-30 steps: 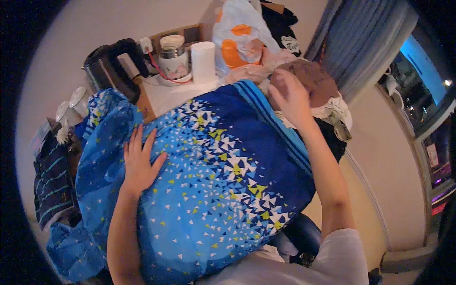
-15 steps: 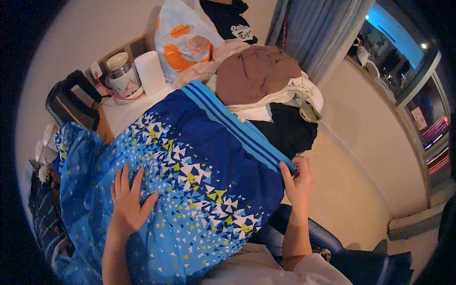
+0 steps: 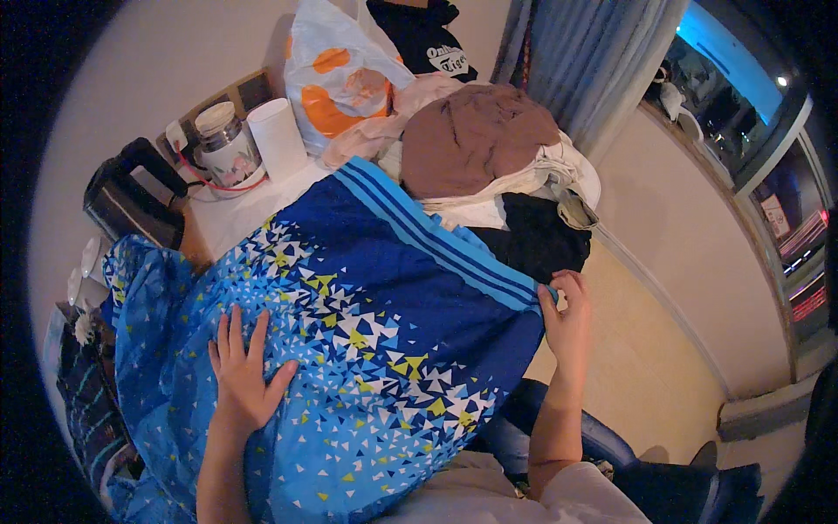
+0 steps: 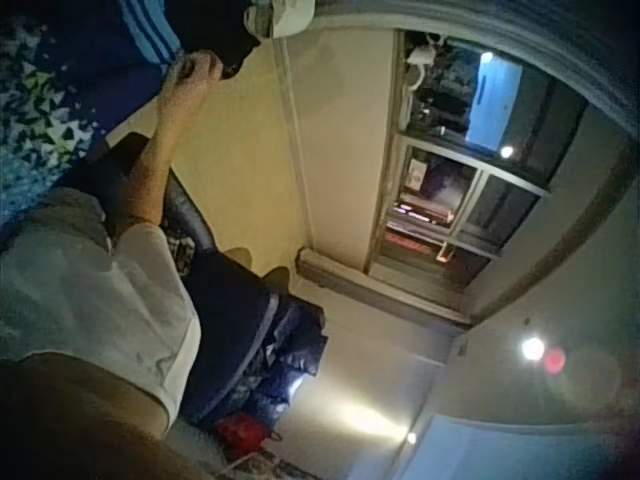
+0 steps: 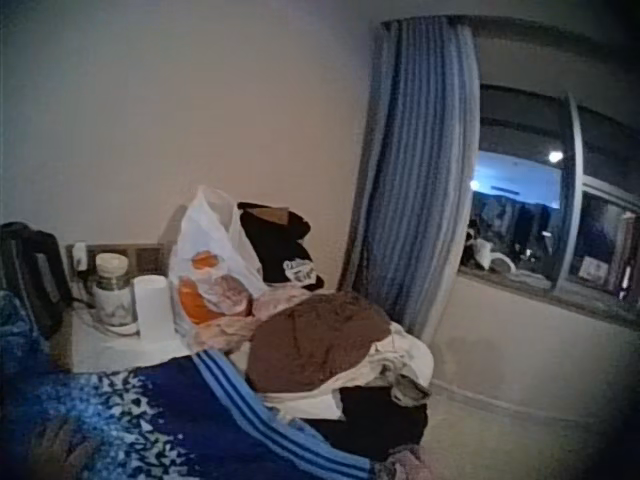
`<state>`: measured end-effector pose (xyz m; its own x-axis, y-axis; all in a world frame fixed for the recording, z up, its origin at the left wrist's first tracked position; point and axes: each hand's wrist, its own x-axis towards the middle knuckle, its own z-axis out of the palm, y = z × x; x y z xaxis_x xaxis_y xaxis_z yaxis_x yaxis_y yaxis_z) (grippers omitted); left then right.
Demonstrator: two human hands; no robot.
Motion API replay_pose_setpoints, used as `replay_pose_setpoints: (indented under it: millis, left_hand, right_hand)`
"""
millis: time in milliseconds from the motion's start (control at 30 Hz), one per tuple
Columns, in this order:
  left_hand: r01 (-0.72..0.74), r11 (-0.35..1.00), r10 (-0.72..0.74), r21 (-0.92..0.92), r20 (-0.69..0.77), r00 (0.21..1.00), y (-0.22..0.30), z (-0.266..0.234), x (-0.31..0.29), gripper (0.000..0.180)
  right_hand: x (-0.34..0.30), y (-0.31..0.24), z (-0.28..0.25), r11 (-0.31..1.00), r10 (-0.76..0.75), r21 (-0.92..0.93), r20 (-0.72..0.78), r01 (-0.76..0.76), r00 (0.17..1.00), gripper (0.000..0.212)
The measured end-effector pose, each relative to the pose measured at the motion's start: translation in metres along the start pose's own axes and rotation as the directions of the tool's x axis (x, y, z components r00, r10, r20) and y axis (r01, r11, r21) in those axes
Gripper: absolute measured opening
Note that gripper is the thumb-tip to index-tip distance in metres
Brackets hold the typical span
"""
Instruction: The person folds a striped polo shirt and places it on a stack. They then fold a blue patterned jacket and place it on the same stack. Finally, they fold a brown t-shirt and place it on the stack.
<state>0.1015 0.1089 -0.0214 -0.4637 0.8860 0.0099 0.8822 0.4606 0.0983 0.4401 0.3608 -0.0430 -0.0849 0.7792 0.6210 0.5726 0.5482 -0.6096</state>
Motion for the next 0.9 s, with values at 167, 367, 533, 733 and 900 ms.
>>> replay_pose_setpoints:
  millis: [167, 367, 533, 733, 900]
  left_hand:
    - [0.005, 1.0, -0.005, 0.006, -0.004, 1.0, 0.002, 0.002, 0.002, 0.074]
    - [0.008, 1.0, -0.008, -0.018, -0.008, 1.0, -0.001, 0.002, 0.001, 0.076]
    - [-0.033, 0.997, 0.028, -0.077, -0.067, 0.997, 0.0, 0.004, 0.002, 0.073]
    - [-0.033, 0.996, 0.027, -0.079, -0.073, 0.997, -0.005, 0.004, -0.002, 0.075]
    - [-0.053, 0.994, 0.042, -0.098, -0.105, 0.994, -0.004, 0.005, -0.003, 0.075]
  right_hand:
    - [0.025, -0.053, 0.0, 0.979, -0.202, 0.01, 0.039, 0.202, 0.979, 0.017]
    - [0.074, -0.141, 0.083, 0.832, -0.409, -0.05, 0.616, 0.552, 0.673, 0.02]
    - [0.1, -0.122, 0.178, 0.791, -0.201, -0.28, 0.722, 0.545, 0.662, 0.036]
    - [0.088, -0.12, 0.178, 0.853, -0.258, -0.234, 0.587, 0.466, 0.767, 0.038]
    - [0.102, -0.094, 0.189, 0.872, -0.386, -0.057, 0.533, 0.487, 0.753, 0.022]
